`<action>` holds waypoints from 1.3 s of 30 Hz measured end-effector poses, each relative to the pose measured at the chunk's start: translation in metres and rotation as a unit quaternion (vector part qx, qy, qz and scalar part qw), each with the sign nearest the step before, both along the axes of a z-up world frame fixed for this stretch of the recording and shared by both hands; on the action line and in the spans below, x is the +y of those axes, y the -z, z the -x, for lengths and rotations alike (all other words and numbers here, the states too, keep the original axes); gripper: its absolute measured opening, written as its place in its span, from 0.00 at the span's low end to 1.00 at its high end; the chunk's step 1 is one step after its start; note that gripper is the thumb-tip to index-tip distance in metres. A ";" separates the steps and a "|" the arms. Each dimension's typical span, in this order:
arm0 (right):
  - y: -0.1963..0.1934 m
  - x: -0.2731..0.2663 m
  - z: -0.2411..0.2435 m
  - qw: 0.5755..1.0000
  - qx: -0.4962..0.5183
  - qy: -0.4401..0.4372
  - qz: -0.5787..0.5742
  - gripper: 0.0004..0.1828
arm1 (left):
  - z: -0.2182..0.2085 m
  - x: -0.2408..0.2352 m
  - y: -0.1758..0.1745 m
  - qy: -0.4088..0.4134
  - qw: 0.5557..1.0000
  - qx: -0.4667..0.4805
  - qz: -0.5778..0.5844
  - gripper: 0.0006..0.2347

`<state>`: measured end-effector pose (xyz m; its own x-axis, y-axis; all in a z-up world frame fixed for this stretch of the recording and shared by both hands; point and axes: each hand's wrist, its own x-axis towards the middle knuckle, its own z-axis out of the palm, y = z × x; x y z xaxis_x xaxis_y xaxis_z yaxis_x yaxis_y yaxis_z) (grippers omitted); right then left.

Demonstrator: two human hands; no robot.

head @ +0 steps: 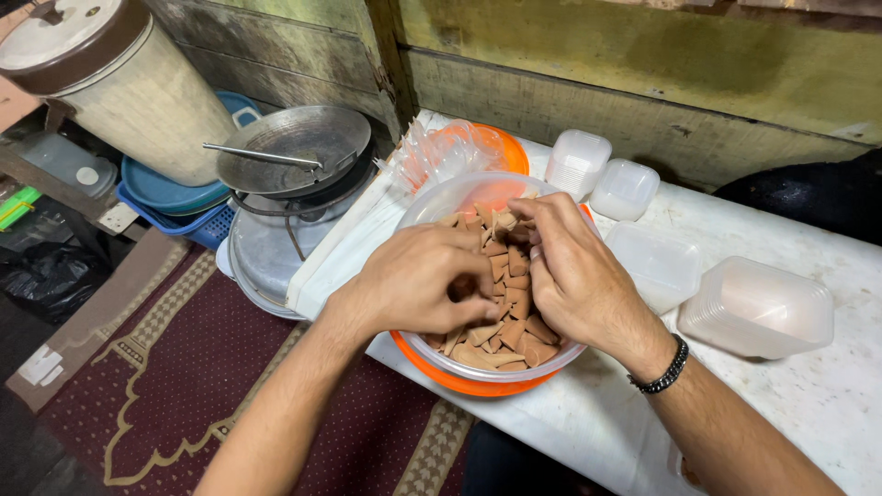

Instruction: The person picks small brown clay cones from a large orange-rimmed container and places them one by one into a small clear plastic container on the table. The process is repeated continuously throughout the clip.

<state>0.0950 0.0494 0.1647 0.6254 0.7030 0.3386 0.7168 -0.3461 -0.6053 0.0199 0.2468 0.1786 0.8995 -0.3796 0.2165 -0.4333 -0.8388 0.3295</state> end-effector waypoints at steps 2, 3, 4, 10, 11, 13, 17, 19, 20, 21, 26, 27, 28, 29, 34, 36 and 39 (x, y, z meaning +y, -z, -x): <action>0.001 0.000 0.000 1.000 0.000 0.000 -0.001 0.30 | -0.001 -0.003 -0.009 -0.006 0.998 0.055 -0.035 0.06; 0.001 0.000 -0.001 1.000 -0.001 0.002 -0.003 0.30 | -0.002 -0.004 -0.015 -0.010 0.991 0.109 -0.071 0.05; 0.001 0.000 -0.001 1.000 -0.002 0.003 -0.004 0.30 | -0.004 -0.005 -0.017 -0.010 0.991 0.108 -0.073 0.05; 0.000 0.001 0.000 1.000 -0.003 0.002 -0.003 0.30 | -0.012 -0.007 -0.024 -0.017 0.966 0.221 -0.132 0.13; 0.000 0.001 0.000 1.000 -0.002 0.003 0.001 0.30 | -0.012 -0.008 -0.024 -0.016 0.965 0.223 -0.135 0.13; 0.001 0.001 -0.001 1.000 -0.001 0.004 0.006 0.30 | -0.012 -0.009 -0.024 -0.014 0.965 0.224 -0.137 0.13; 0.003 0.001 -0.002 1.000 0.007 0.004 0.012 0.30 | -0.013 -0.007 -0.019 -0.002 0.967 0.227 -0.118 0.10; 0.004 0.001 -0.002 1.000 0.010 0.004 0.014 0.30 | -0.011 -0.007 -0.020 0.001 0.967 0.229 -0.111 0.09; 0.005 0.001 -0.003 1.000 0.008 0.003 0.005 0.29 | -0.010 -0.007 -0.023 -0.003 0.969 0.231 -0.084 0.08; 0.006 0.001 -0.003 1.000 0.006 0.003 -0.003 0.28 | -0.008 -0.008 -0.026 -0.007 0.971 0.233 -0.057 0.06; 0.000 0.002 -0.004 1.000 0.006 0.008 -0.015 0.20 | -0.005 -0.002 -0.027 0.007 0.980 0.199 0.015 0.06; -0.003 0.003 -0.002 1.000 0.009 0.011 -0.023 0.17 | -0.005 0.000 -0.026 0.010 0.982 0.181 0.047 0.06; -0.001 0.002 -0.003 1.000 0.009 0.011 -0.023 0.17 | -0.005 0.000 -0.024 0.011 0.982 0.180 0.047 0.06; 0.001 0.002 -0.004 1.000 0.002 0.015 -0.024 0.15 | -0.005 0.001 -0.022 0.003 0.981 0.184 0.064 0.05; 0.006 0.002 -0.006 0.999 0.009 0.035 -0.017 0.12 | -0.004 -0.002 -0.021 -0.048 0.978 0.187 0.072 0.05; 0.006 0.003 -0.006 0.999 -0.021 0.025 -0.022 0.12 | -0.002 -0.003 -0.027 -0.049 0.977 0.178 0.108 0.06; 0.012 0.003 -0.008 0.998 -0.048 0.021 -0.044 0.14 | 0.001 -0.005 -0.029 -0.070 0.973 0.171 0.135 0.06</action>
